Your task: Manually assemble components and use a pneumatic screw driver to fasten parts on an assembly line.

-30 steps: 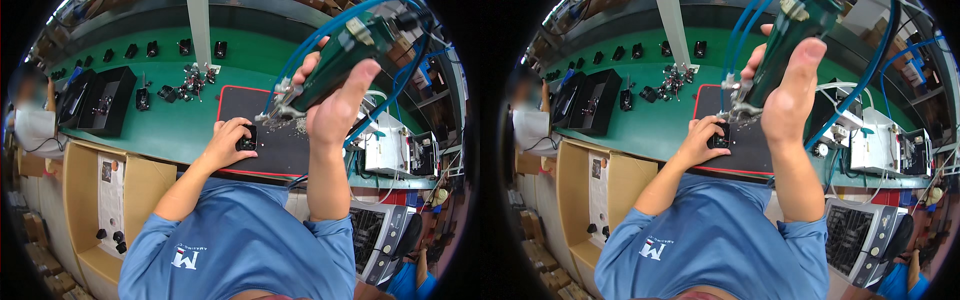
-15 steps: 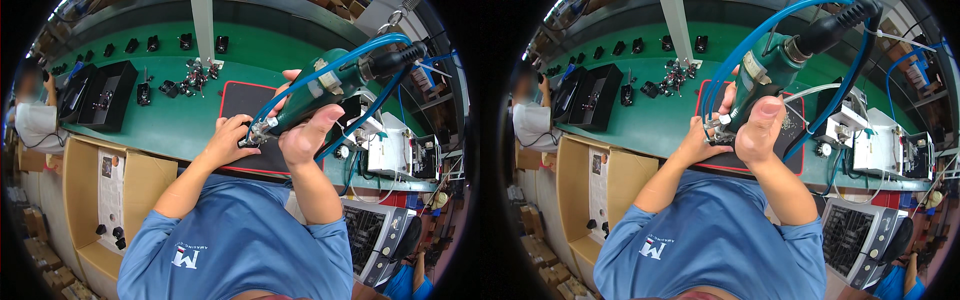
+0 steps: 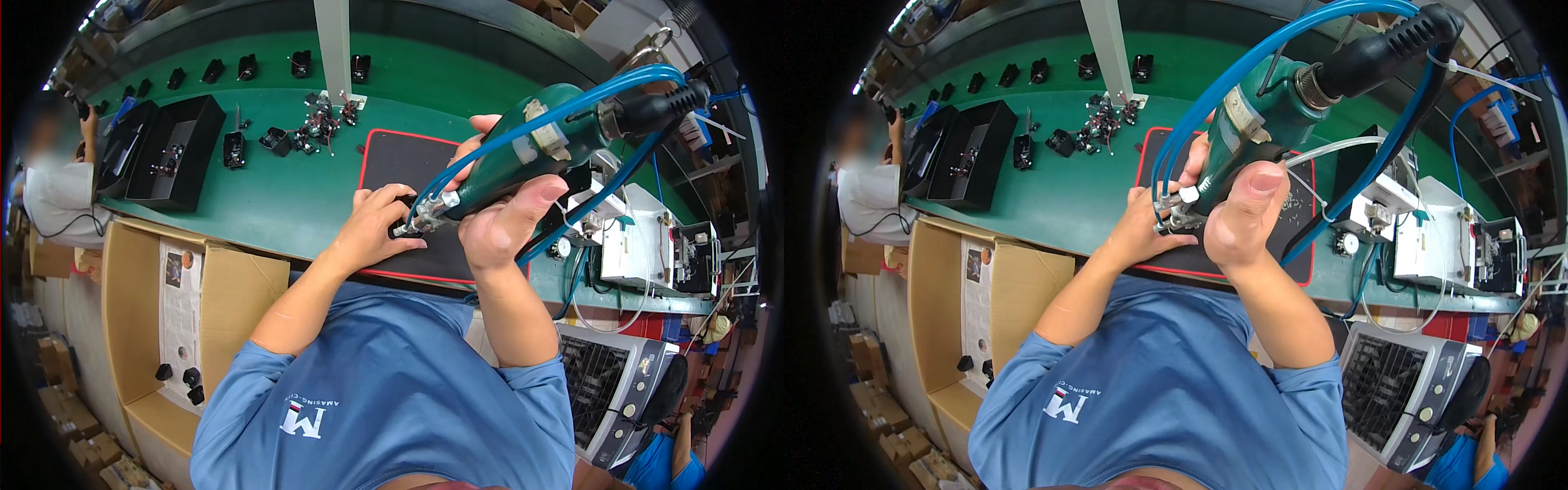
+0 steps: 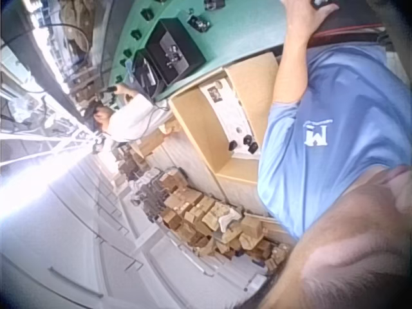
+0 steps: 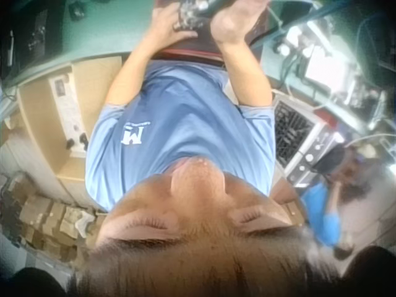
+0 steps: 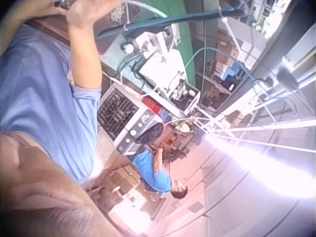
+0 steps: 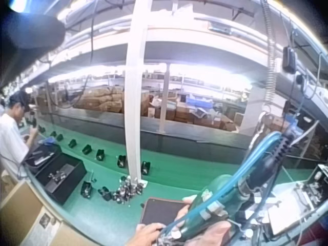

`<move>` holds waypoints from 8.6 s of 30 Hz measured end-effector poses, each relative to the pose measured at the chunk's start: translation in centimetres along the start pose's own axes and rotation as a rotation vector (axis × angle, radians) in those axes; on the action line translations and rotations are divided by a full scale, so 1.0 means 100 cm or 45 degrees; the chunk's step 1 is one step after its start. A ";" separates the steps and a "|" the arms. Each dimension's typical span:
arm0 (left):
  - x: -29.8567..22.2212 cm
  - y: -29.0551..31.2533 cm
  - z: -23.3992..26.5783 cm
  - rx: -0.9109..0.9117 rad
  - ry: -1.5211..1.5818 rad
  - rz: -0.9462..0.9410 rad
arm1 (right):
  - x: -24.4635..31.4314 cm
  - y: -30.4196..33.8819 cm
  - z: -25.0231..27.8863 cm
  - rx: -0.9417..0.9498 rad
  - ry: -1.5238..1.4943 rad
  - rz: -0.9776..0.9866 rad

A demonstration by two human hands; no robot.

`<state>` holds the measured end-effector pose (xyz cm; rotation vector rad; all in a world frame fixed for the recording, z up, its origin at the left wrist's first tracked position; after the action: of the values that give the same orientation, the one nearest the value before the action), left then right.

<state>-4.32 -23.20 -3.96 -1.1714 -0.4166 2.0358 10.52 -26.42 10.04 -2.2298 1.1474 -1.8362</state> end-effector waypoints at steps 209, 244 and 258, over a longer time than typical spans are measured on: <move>0.001 -0.006 -0.007 0.032 0.047 -0.027 | 0.047 -0.054 0.002 -0.045 -0.124 0.057; -0.003 0.003 -0.020 0.046 0.151 -0.007 | 0.070 -0.051 0.009 -0.005 -0.127 0.098; 0.001 -0.005 -0.011 0.009 0.075 -0.045 | 0.010 -0.013 0.007 0.016 -0.033 -0.054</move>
<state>-3.21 -22.87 -4.29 -1.2085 -0.3976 1.9662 11.76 -26.33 11.27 -2.2817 1.0896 -1.8194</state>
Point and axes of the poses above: each hand's wrist, its own y-axis away from the middle knuckle, its own z-axis out of the back of the hand, x = y × z, the point moved 2 cm from there along -y, towards the middle knuckle, and after that the axes turned 11 degrees about -x, right-handed, at the moved point
